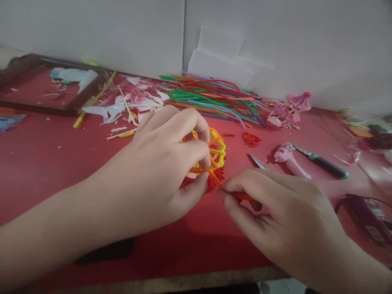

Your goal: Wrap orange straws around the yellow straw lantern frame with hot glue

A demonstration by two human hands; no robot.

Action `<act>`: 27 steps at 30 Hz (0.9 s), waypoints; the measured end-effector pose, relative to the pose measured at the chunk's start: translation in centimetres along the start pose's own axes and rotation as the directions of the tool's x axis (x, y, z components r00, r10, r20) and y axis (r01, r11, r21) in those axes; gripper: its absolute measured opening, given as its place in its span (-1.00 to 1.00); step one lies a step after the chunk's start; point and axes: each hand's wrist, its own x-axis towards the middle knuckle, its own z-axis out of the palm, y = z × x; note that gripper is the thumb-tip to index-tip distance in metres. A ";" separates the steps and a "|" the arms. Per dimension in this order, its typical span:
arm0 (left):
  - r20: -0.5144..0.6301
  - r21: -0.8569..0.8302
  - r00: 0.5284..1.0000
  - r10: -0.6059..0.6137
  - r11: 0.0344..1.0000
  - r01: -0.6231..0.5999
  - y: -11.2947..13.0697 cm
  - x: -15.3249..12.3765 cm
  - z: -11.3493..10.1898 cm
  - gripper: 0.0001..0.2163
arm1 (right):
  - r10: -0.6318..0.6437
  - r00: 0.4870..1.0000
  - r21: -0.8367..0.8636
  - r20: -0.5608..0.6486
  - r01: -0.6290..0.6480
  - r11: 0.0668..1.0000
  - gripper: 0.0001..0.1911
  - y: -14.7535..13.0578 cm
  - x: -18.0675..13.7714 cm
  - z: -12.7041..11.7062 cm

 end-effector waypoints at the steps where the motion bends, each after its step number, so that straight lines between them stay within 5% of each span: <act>1: -0.001 -0.001 1.000 0.001 1.000 -0.001 0.0 0.0 0.0 -0.83 | -0.003 1.000 0.001 0.018 0.003 1.000 -0.83 0.0 -0.1 0.1; 18: 0.008 -0.031 1.000 -0.019 0.999 0.020 -0.3 -0.1 0.1 -0.86 | -0.060 0.998 0.159 0.029 0.055 0.986 -0.80 -0.5 0.5 -0.2; 20: 0.015 -0.049 1.000 -0.023 0.999 0.023 -0.4 0.0 0.1 -0.87 | 0.011 1.000 0.123 0.010 -0.012 0.992 -0.80 0.6 0.4 -1.4; 22: 0.015 -0.067 1.000 -0.024 0.997 0.025 -0.4 0.0 0.1 -0.86 | 0.131 0.982 0.003 -0.135 -0.132 0.991 -0.78 2.9 0.1 -2.8; 24: 0.015 -0.078 1.000 -0.026 0.997 0.027 -0.4 0.0 0.1 -0.85 | 0.305 0.917 -0.170 -0.259 -0.354 0.920 -0.86 6.4 -0.5 -3.8; 27: 0.024 -0.081 0.999 -0.026 0.996 0.028 -0.4 0.0 0.1 -0.85 | 0.586 0.792 -0.323 -0.173 -0.607 0.726 -0.83 12.6 -2.3 -4.1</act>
